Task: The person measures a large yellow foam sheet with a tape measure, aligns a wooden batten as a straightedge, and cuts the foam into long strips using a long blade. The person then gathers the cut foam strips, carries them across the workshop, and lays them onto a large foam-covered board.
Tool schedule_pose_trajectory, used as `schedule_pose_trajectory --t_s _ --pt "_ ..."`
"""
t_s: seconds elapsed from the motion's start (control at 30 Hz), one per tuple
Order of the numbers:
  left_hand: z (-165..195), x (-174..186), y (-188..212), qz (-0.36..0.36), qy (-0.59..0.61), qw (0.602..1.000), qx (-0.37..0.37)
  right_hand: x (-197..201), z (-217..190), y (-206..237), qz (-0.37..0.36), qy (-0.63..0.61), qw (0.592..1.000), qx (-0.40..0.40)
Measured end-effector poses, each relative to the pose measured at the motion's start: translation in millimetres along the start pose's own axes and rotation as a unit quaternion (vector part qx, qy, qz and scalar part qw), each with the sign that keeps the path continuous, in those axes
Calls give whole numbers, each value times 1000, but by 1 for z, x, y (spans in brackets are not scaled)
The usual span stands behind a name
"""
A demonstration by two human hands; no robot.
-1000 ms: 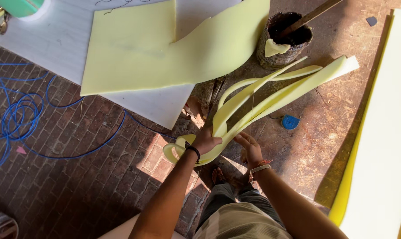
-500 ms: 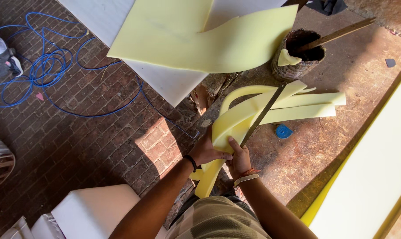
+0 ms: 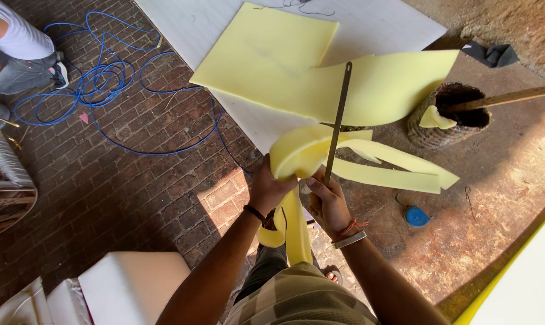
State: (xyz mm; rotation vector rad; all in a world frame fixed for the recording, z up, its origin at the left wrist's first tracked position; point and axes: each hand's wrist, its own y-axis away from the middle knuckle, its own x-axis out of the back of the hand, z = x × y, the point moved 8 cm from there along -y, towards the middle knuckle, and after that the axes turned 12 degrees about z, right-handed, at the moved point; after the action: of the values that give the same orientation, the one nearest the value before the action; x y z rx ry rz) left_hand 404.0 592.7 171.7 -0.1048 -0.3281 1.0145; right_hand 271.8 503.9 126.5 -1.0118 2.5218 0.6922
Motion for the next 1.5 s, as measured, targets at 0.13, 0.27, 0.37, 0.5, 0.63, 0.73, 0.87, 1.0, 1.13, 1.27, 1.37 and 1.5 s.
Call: schedule_pose_trajectory --t_s 0.13,0.27,0.37,0.5,0.63,0.73,0.87,1.0,1.13,1.27,1.37,1.5 --pt "-12 36 -82 45 124 991 13 -32 -25 -32 10 15 999 35" --pt "-10 80 -197 62 244 967 -29 -52 -20 -87 60 28 997 31" --pt "-3 113 -293 111 223 966 -74 -57 -9 -125 112 45 993 21" --pt "-15 122 -416 167 192 964 -71 -54 4 -154 156 78 985 -8" --pt "-86 80 -488 141 77 986 -35 -31 14 -156 246 71 966 -24" --pt "-169 26 -478 52 -139 988 -29 -10 15 -143 317 86 944 -9" --pt "-269 -40 -394 -155 -257 953 32 11 17 -110 371 49 927 -32" --pt "-263 -46 -323 -145 -273 949 -65 48 14 -47 448 39 893 -30" --pt "-226 -33 -281 -126 -383 911 -88 95 29 5 488 -27 872 16" --pt "-190 -40 -246 -117 -422 892 -114 157 46 58 545 -28 837 36" --pt "-169 -54 -212 -106 -402 899 -135 205 53 83 592 -26 805 32" --pt "-154 -75 -156 -132 -341 922 -124 262 57 100 610 -30 792 21"
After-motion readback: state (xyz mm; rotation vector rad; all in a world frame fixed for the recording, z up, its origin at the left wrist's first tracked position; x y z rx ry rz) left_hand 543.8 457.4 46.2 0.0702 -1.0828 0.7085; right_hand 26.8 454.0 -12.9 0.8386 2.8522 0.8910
